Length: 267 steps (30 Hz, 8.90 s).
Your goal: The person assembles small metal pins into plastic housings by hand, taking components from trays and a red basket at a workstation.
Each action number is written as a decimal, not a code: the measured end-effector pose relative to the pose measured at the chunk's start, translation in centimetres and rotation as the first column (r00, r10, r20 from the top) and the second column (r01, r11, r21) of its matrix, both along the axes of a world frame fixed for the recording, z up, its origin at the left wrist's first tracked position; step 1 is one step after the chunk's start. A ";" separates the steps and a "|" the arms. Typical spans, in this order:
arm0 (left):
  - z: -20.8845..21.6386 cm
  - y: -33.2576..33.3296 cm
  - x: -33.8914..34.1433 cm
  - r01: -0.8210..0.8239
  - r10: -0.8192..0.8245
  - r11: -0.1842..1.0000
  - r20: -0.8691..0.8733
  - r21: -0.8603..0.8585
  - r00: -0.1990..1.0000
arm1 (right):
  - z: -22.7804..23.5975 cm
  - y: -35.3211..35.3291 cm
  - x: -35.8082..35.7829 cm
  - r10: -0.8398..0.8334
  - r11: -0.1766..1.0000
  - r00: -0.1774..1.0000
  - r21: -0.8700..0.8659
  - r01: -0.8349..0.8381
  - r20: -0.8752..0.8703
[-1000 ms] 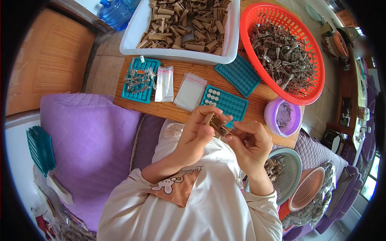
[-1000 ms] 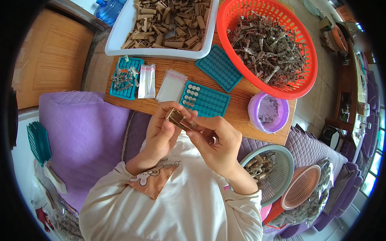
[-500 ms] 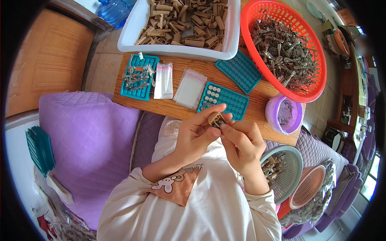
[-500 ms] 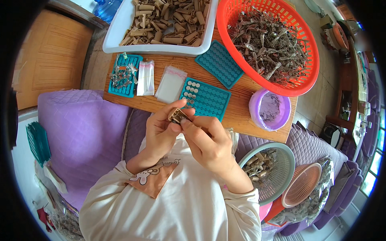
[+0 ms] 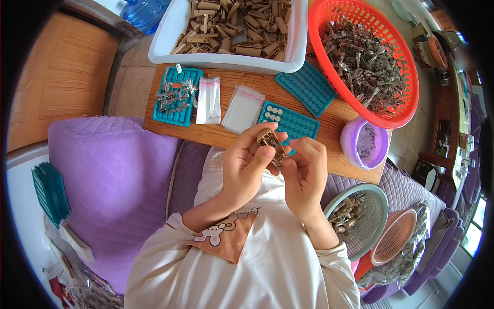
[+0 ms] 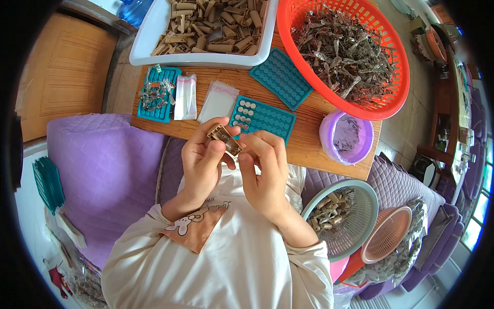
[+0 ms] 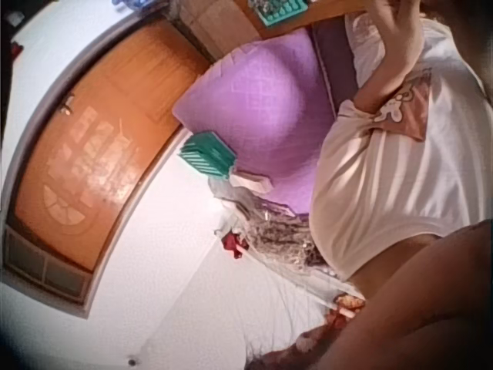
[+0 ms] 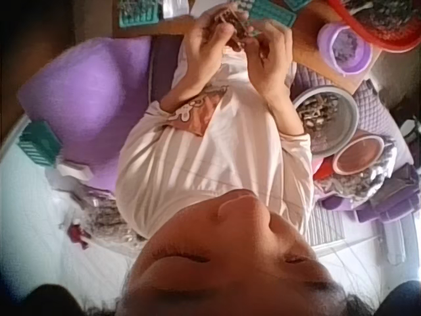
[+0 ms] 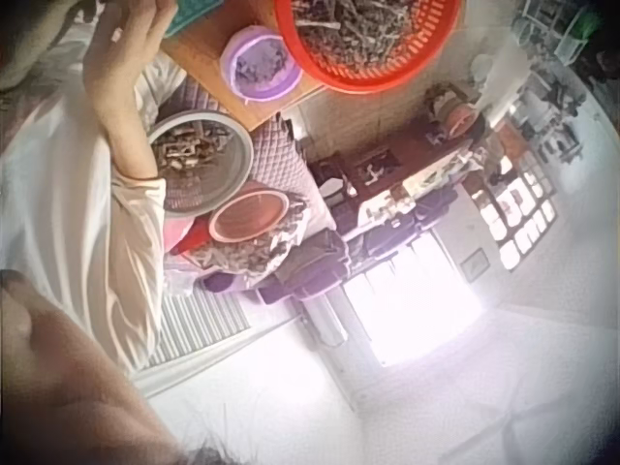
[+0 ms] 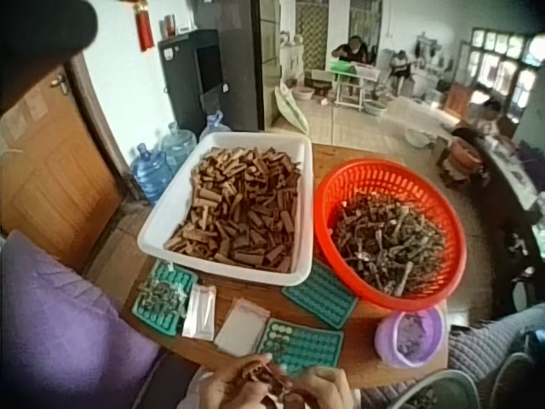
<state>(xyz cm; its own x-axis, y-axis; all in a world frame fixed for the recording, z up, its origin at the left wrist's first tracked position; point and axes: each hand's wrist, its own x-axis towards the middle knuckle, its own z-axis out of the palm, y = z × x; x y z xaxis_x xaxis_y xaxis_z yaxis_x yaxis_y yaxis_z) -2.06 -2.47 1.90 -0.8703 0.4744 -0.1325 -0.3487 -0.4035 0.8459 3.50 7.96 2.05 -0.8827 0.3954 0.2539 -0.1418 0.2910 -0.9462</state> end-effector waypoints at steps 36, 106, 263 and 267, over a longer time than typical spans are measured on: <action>-2.0 -0.4 1.1 -0.031 0.030 0.998 0.010 0.047 0.999 | -0.1 0.4 -2.4 0.296 0.831 0.939 -0.532 -0.162 0.177; -5.1 -4.6 -0.3 0.187 -0.115 0.969 0.369 -0.164 0.922 | -5.5 1.6 -2.6 -0.083 0.915 0.992 0.402 0.039 0.094; -2.8 0.1 -0.9 0.278 -0.304 0.947 0.165 0.162 0.938 | -1.4 17.0 1.6 -0.358 0.649 0.866 0.760 -0.036 0.348; -2.6 0.2 -1.0 0.266 -0.326 0.934 0.260 0.240 0.909 | -0.3 16.8 2.4 -0.363 0.761 0.873 0.644 0.076 0.326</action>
